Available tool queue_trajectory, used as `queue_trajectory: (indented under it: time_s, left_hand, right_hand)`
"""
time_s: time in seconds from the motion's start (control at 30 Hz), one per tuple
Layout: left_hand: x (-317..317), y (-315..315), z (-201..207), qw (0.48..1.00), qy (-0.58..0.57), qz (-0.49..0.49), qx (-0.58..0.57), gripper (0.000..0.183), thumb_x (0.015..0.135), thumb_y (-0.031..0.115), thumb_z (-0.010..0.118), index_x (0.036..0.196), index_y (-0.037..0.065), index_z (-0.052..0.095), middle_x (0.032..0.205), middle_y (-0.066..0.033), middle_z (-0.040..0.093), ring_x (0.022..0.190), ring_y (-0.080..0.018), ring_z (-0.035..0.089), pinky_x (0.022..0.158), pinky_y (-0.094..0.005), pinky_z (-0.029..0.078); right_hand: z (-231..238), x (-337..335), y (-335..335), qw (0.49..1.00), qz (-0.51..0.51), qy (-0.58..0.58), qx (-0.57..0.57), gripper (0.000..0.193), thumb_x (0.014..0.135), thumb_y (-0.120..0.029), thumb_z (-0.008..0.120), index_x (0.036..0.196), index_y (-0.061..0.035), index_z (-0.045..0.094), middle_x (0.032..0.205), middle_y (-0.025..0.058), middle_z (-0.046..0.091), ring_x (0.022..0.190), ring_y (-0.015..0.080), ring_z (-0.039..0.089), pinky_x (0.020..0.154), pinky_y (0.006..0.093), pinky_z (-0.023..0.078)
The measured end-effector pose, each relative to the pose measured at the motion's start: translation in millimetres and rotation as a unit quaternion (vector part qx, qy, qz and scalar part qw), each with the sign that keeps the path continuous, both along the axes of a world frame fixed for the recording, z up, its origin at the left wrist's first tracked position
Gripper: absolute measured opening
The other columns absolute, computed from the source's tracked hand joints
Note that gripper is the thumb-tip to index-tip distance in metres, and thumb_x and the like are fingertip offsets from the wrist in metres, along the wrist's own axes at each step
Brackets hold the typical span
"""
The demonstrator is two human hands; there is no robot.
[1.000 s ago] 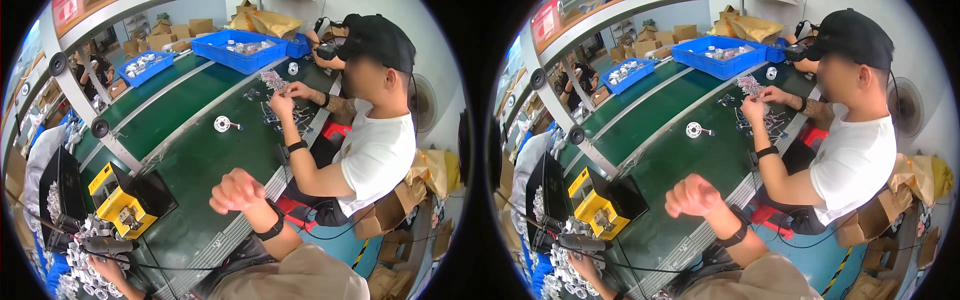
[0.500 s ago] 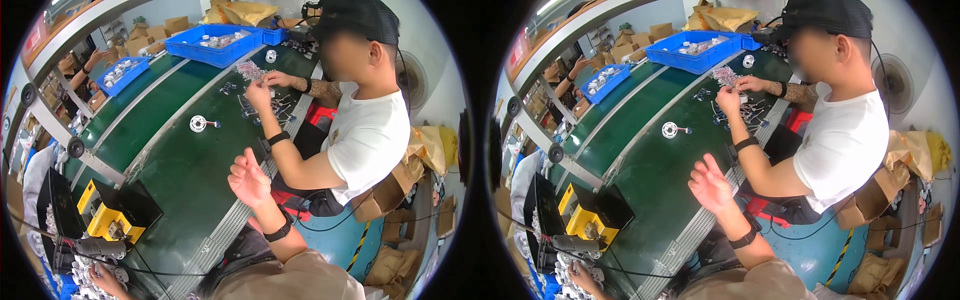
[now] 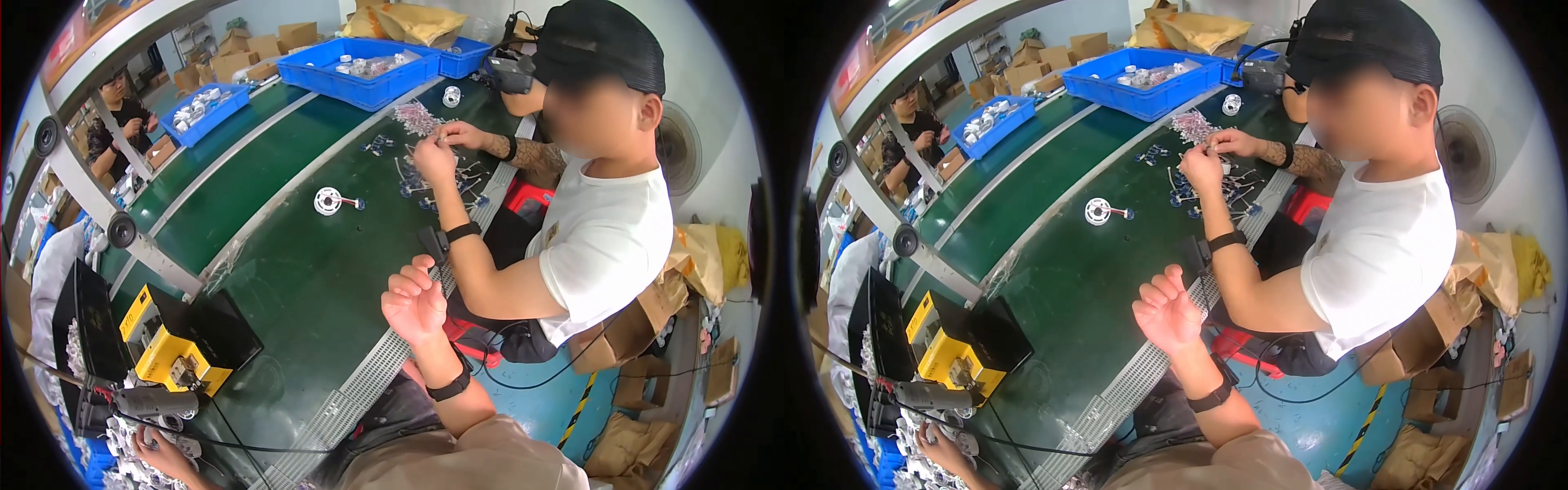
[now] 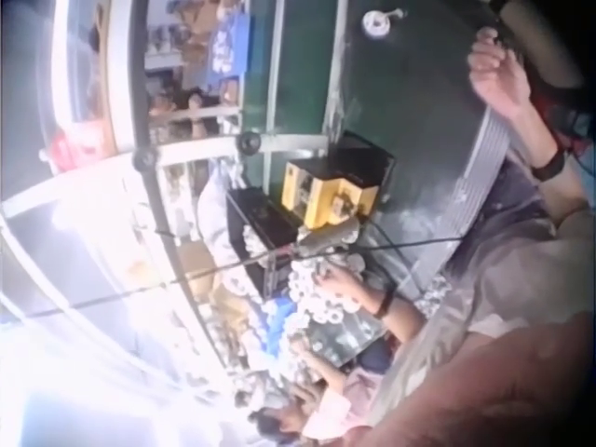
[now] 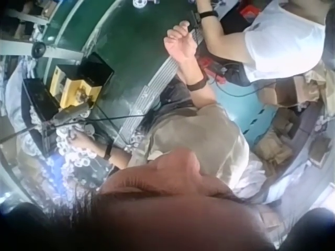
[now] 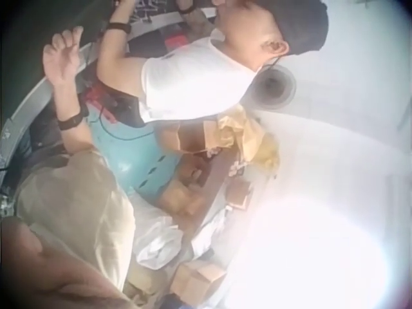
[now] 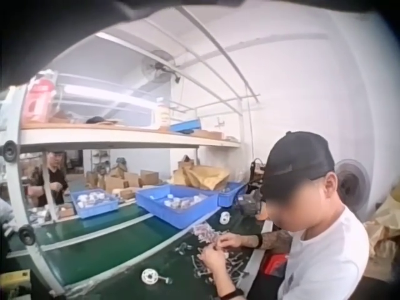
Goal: Assembling components for light fixtures on a production line using an electric screwdriver.
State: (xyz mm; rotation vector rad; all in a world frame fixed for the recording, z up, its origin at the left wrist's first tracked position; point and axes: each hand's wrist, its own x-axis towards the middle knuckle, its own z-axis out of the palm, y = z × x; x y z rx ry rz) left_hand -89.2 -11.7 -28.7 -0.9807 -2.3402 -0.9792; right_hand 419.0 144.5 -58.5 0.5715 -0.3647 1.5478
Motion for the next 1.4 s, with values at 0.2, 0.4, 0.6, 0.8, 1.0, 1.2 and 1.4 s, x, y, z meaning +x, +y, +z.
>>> queue_trajectory:
  time_s: [0.2,0.4,0.6,0.8,1.0,1.2,1.4]
  left_hand:
    - [-11.6,0.3,-8.2,1.000,0.002,-0.020,0.024,0.032,0.089,0.023,0.059,0.112,0.001,0.063,0.126,-0.0162,0.053,0.122,-0.0321,0.045,0.102,-0.0418,0.034]
    - [-14.0,-1.2,-8.2,0.992,0.020,-0.056,0.109,0.035,0.092,0.022,0.060,0.121,0.001,0.058,0.126,-0.0152,0.053,0.116,-0.0276,0.051,0.099,-0.0383,0.039]
    - [20.8,7.3,11.9,0.962,-0.092,-0.085,0.242,0.040,0.094,0.016,0.058,0.128,-0.003,0.049,0.129,-0.0134,0.053,0.113,-0.0217,0.052,0.095,-0.0327,0.044]
    - [20.8,4.9,15.9,0.957,-0.027,-0.084,0.277,0.041,0.094,0.014,0.057,0.130,-0.002,0.047,0.123,-0.0144,0.056,0.108,-0.0215,0.054,0.093,-0.0326,0.044]
    - [16.0,0.2,13.7,0.953,-0.005,-0.085,0.291,0.044,0.094,0.010,0.057,0.134,-0.002,0.044,0.117,-0.0143,0.059,0.104,-0.0212,0.055,0.092,-0.0324,0.044]
    - [13.5,-0.1,12.4,0.936,0.005,-0.110,0.333,0.050,0.093,0.009,0.058,0.137,-0.003,0.036,0.116,-0.0159,0.059,0.105,-0.0224,0.056,0.093,-0.0333,0.044]
    - [19.8,0.6,17.0,0.933,-0.023,-0.087,0.349,0.051,0.093,0.009,0.058,0.137,-0.003,0.036,0.119,-0.0159,0.057,0.107,-0.0220,0.055,0.094,-0.0334,0.042]
  right_hand:
    - [5.5,0.9,-3.0,1.000,-0.015,-0.016,0.003,0.031,0.085,-0.020,0.071,0.113,-0.0226,0.057,0.089,-0.0120,0.054,0.086,0.0039,0.049,0.075,0.0225,0.041]
    - [9.6,1.7,-3.9,0.999,-0.004,-0.018,-0.032,0.037,0.080,-0.028,0.075,0.113,-0.0227,0.058,0.091,-0.0109,0.054,0.086,0.0045,0.048,0.076,0.0233,0.040]
    - [7.0,0.9,-3.5,0.999,0.022,0.002,0.032,0.046,0.073,-0.037,0.079,0.111,-0.0214,0.059,0.089,-0.0096,0.053,0.087,0.0068,0.049,0.078,0.0247,0.040]
    - [8.6,-0.3,-6.7,0.999,0.028,-0.002,0.044,0.047,0.071,-0.042,0.080,0.108,-0.0207,0.059,0.090,-0.0088,0.053,0.087,0.0078,0.049,0.078,0.0255,0.040]
    - [9.3,-2.5,-7.7,0.999,0.031,0.001,0.038,0.045,0.072,-0.045,0.079,0.104,-0.0199,0.059,0.089,-0.0081,0.052,0.086,0.0084,0.049,0.078,0.0258,0.040]
    - [13.6,-3.1,-6.5,1.000,0.021,0.014,0.019,0.037,0.076,-0.044,0.076,0.095,-0.0180,0.058,0.085,-0.0076,0.050,0.081,0.0084,0.047,0.075,0.0252,0.040]
    - [16.3,-8.0,-2.5,1.000,-0.020,-0.010,-0.010,0.018,0.091,-0.028,0.064,0.086,-0.0148,0.052,0.080,-0.0061,0.044,0.077,0.0084,0.043,0.071,0.0237,0.038]
